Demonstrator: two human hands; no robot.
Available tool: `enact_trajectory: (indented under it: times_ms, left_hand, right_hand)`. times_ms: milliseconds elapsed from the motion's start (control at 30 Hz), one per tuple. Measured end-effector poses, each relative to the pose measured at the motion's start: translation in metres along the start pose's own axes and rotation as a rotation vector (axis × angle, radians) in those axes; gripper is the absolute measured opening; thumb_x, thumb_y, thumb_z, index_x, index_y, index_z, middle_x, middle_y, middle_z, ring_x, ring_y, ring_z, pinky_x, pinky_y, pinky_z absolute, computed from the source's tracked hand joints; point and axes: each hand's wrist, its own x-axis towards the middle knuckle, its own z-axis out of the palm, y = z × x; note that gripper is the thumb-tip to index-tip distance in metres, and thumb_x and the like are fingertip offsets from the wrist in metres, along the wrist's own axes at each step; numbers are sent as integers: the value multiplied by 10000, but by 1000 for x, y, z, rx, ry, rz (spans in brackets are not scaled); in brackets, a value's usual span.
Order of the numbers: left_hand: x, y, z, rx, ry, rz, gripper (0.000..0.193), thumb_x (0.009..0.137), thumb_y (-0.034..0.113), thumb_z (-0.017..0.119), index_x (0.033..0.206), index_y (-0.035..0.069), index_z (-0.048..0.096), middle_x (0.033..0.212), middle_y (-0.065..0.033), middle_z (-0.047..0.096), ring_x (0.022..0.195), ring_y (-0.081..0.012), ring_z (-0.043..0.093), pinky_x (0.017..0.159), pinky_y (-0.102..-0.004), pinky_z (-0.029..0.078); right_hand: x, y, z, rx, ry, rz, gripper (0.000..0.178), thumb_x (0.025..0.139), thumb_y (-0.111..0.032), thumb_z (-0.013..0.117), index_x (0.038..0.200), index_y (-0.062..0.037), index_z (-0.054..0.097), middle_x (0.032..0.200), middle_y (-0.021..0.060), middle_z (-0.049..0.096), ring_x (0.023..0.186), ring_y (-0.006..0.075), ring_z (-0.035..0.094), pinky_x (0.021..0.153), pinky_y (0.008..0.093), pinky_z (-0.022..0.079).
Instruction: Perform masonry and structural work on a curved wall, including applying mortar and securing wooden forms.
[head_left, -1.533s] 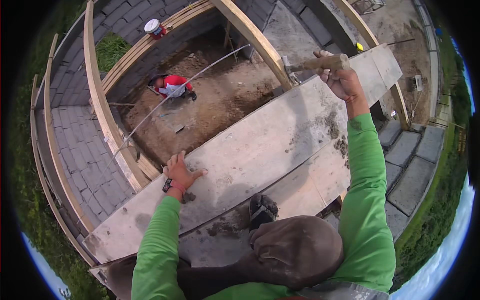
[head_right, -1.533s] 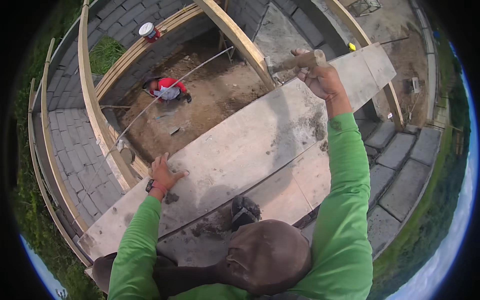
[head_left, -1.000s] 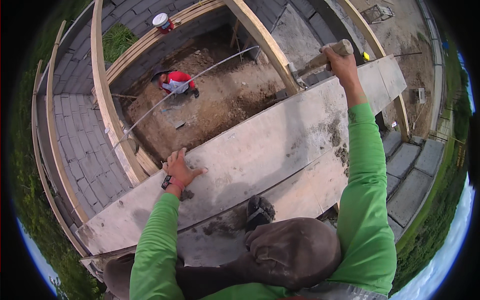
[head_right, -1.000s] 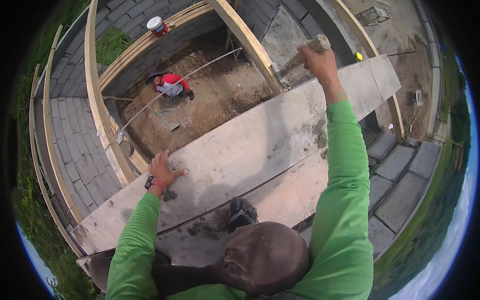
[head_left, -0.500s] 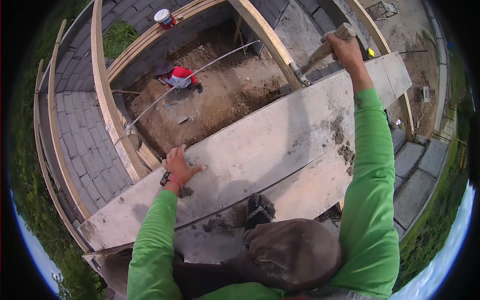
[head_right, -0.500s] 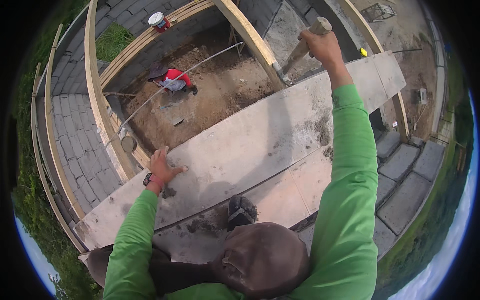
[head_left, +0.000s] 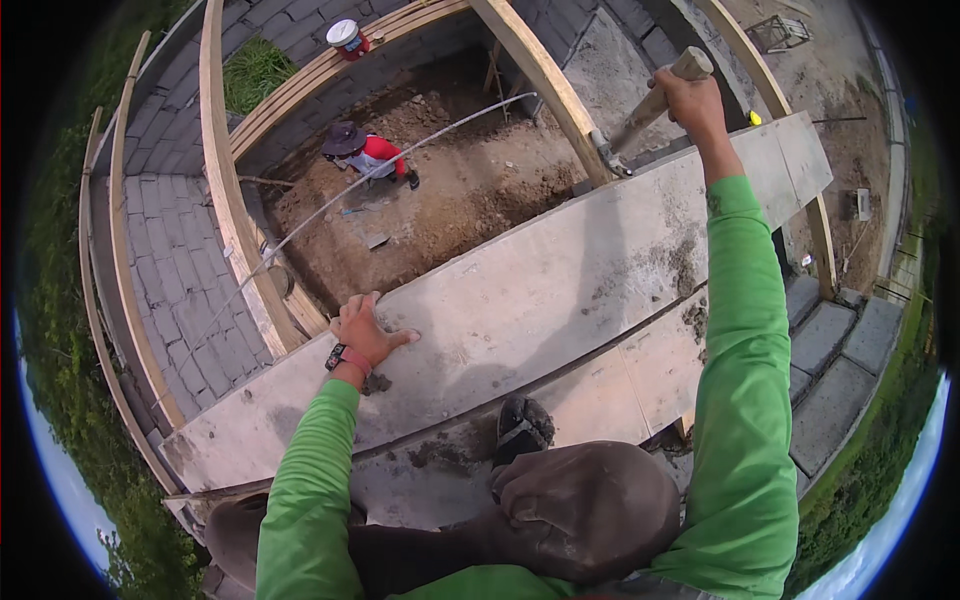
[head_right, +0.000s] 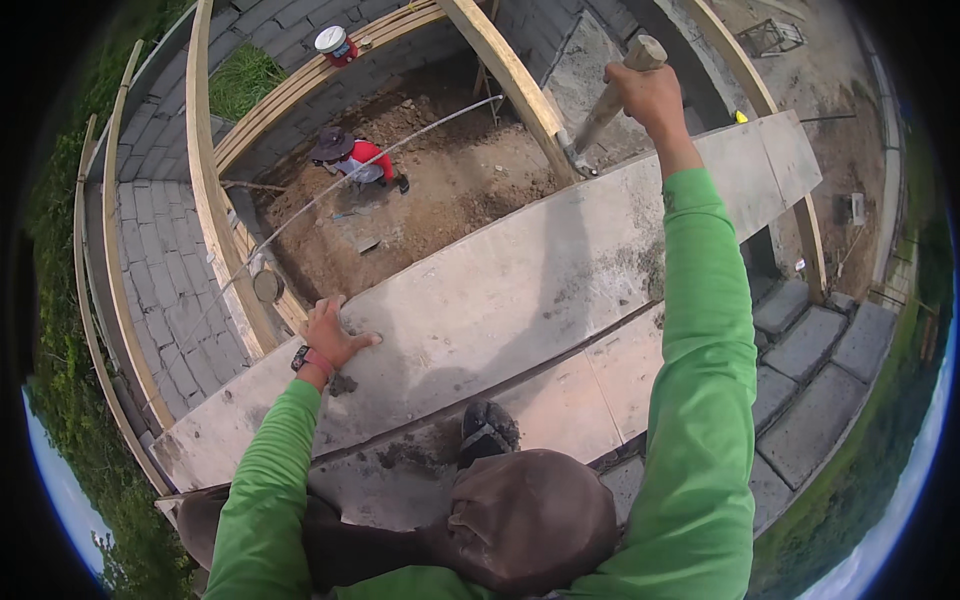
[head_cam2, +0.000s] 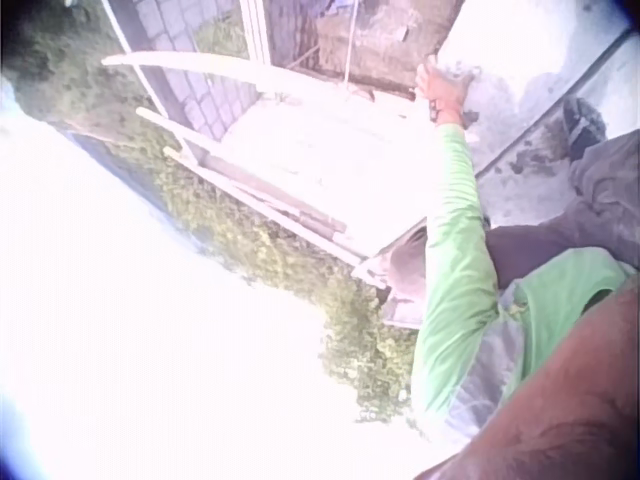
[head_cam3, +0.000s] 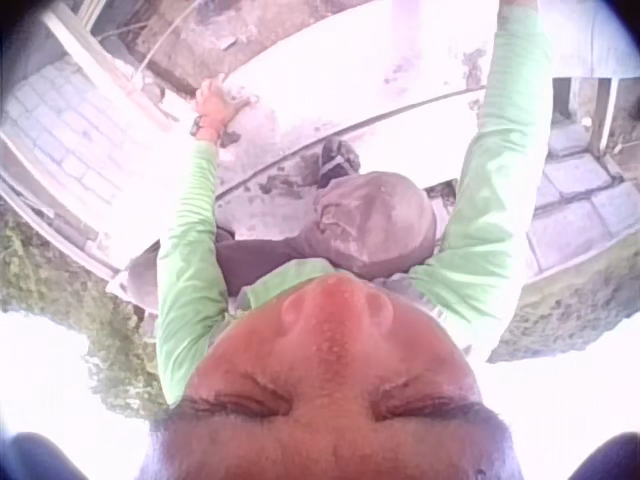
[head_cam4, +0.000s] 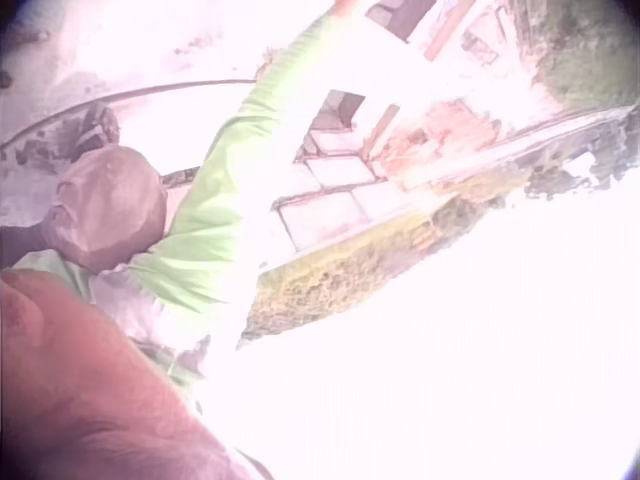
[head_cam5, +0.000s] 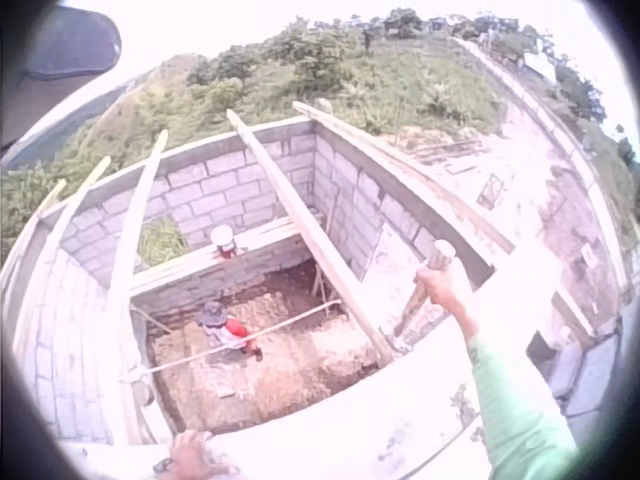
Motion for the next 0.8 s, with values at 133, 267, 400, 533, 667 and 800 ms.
enact_trajectory:
  times_ms: [133, 267, 400, 533, 667, 800]
  left_hand:
    - [10, 32, -2, -23, 13, 72, 961, 453, 631, 762, 1212, 111, 487, 1210, -102, 453, 1147, -291, 405, 946, -452, 296]
    - [3, 18, 4, -79, -1, 14, 954, 454, 533, 818, 1224, 90, 469, 1220, -122, 441, 1158, -302, 396, 973, -425, 311]
    - [-5, -21, -8, -51, -15, -61, 966, 456, 512, 825, 1235, 79, 453, 1235, -126, 429, 1172, -306, 389, 980, -429, 311]
    - [11, 34, -7, -57, -38, 42, 967, 466, 656, 728, 1227, 113, 482, 1206, -103, 470, 1171, -297, 394, 955, -474, 287]
    - [16, 27, 0, -103, -64, 32, 989, 479, 681, 708, 1244, 105, 462, 1207, -109, 452, 1178, -304, 375, 976, -517, 231]
    - [-14, -22, -9, -104, -63, -46, 980, 493, 676, 705, 1254, 110, 456, 1228, -122, 433, 1188, -316, 365, 985, -522, 218]
  right_hand:
    - [-2, 17, -27, -35, 181, -60, 259, 701, -285, 638, 752, -33, 674, 630, 64, 623, 474, 124, 552, 458, 263, 423]
    - [-24, -41, -11, -142, 154, -218, 332, 696, -398, 636, 813, -89, 657, 759, 142, 650, 759, 340, 620, 694, 411, 485]
    - [-76, -112, -28, 30, 295, -814, 158, 713, -77, 676, 843, -24, 604, 734, 139, 600, 651, 280, 603, 594, 327, 485]
    - [-160, -109, -128, 223, 56, -408, 163, 893, -121, 542, 912, 22, 618, 797, 82, 644, 650, 130, 602, 566, 205, 456]
    - [-222, -55, -186, -260, 38, -286, 197, 902, -136, 521, 870, 48, 584, 762, 62, 556, 695, 155, 542, 644, 303, 446]
    - [-290, -39, -119, -573, -458, -34, 242, 757, -215, 651, 805, 9, 574, 643, 167, 567, 611, 303, 583, 611, 405, 449]
